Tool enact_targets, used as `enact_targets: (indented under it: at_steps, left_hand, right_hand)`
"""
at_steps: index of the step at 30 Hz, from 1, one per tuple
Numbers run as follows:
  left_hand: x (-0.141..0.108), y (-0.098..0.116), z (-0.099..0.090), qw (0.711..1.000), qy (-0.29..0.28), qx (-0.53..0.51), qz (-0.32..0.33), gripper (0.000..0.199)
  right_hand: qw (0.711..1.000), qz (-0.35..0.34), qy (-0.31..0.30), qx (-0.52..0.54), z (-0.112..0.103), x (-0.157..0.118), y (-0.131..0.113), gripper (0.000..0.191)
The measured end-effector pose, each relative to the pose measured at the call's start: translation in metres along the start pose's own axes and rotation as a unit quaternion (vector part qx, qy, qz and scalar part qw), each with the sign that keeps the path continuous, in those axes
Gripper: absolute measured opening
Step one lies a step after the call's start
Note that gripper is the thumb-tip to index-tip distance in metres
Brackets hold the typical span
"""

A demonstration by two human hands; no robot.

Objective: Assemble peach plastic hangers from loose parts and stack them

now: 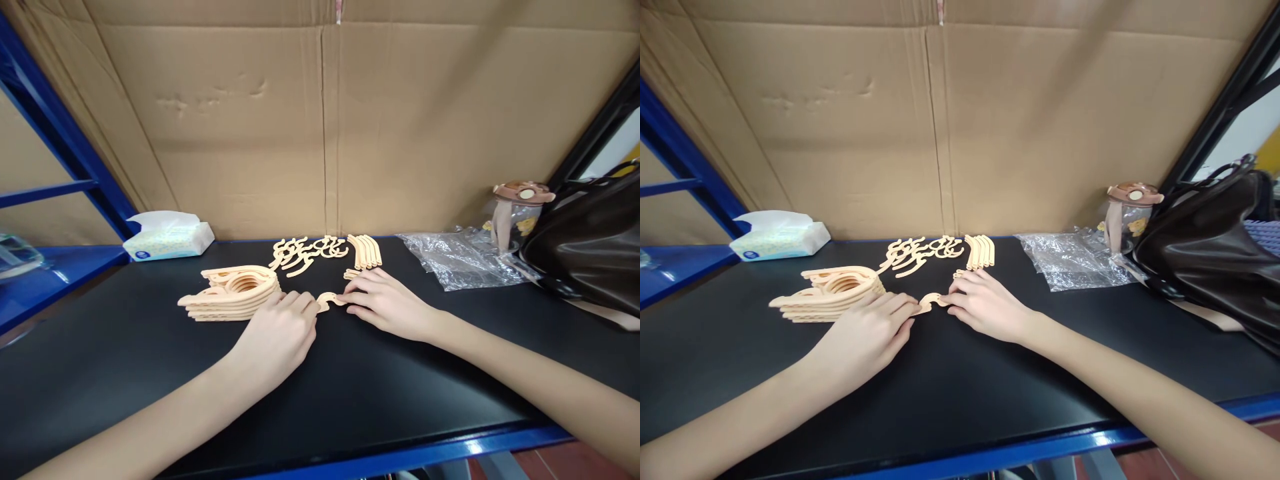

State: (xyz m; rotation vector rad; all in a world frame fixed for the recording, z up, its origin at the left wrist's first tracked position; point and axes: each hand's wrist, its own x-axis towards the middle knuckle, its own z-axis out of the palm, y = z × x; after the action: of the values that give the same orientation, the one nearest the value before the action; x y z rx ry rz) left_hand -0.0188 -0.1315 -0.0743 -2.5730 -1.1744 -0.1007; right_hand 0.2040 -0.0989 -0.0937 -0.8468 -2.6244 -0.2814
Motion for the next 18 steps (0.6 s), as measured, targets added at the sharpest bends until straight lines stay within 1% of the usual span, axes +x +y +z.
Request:
enact_targets:
  at_steps: [3,5,6,7,8,9,11,14,16,18]
  left_hand:
    - [0.012,-0.004,-0.012,1.000,0.014,0.026,0.001,0.023]
    - [0.027,-0.009,-0.023,0.999,0.011,0.053,-0.007,0.023]
    - [0.037,-0.012,-0.027,0.998,-0.006,0.068,-0.011,0.022]
    - [0.048,-0.015,-0.031,0.996,-0.036,0.084,-0.023,0.022]
    - [0.060,-0.019,-0.034,0.993,-0.069,0.093,-0.029,0.022]
    - [0.073,-0.022,-0.034,0.992,-0.084,0.094,-0.024,0.021]
    - [0.097,-0.031,-0.030,0.991,-0.097,0.096,-0.012,0.020]
    - [0.128,-0.042,-0.015,0.989,-0.107,0.102,-0.002,0.021]
    - [0.142,-0.048,-0.006,0.986,-0.124,0.108,-0.001,0.017]
    - [0.152,-0.050,0.001,0.983,-0.144,0.112,-0.001,0.019]
  right_hand:
    - [1.000,0.003,-0.003,-0.002,-0.001,0.000,-0.001,0.025]
    - [1.000,0.001,-0.008,-0.002,-0.002,0.000,-0.001,0.025]
    - [1.000,-0.001,-0.010,-0.002,-0.002,0.000,-0.001,0.025]
    - [1.000,-0.004,-0.012,-0.002,-0.003,0.000,-0.001,0.025]
    - [1.000,-0.007,-0.013,-0.002,-0.004,0.000,-0.001,0.026]
    - [1.000,-0.008,-0.013,-0.001,-0.005,-0.001,-0.001,0.026]
    - [1.000,-0.006,-0.013,0.000,-0.008,-0.001,-0.001,0.026]
    - [1.000,0.004,-0.008,-0.005,-0.012,-0.003,0.001,0.026]
    - [1.000,0.010,-0.004,-0.011,-0.014,-0.004,0.002,0.026]
    - [1.000,0.011,-0.004,-0.016,-0.014,-0.004,0.004,0.025]
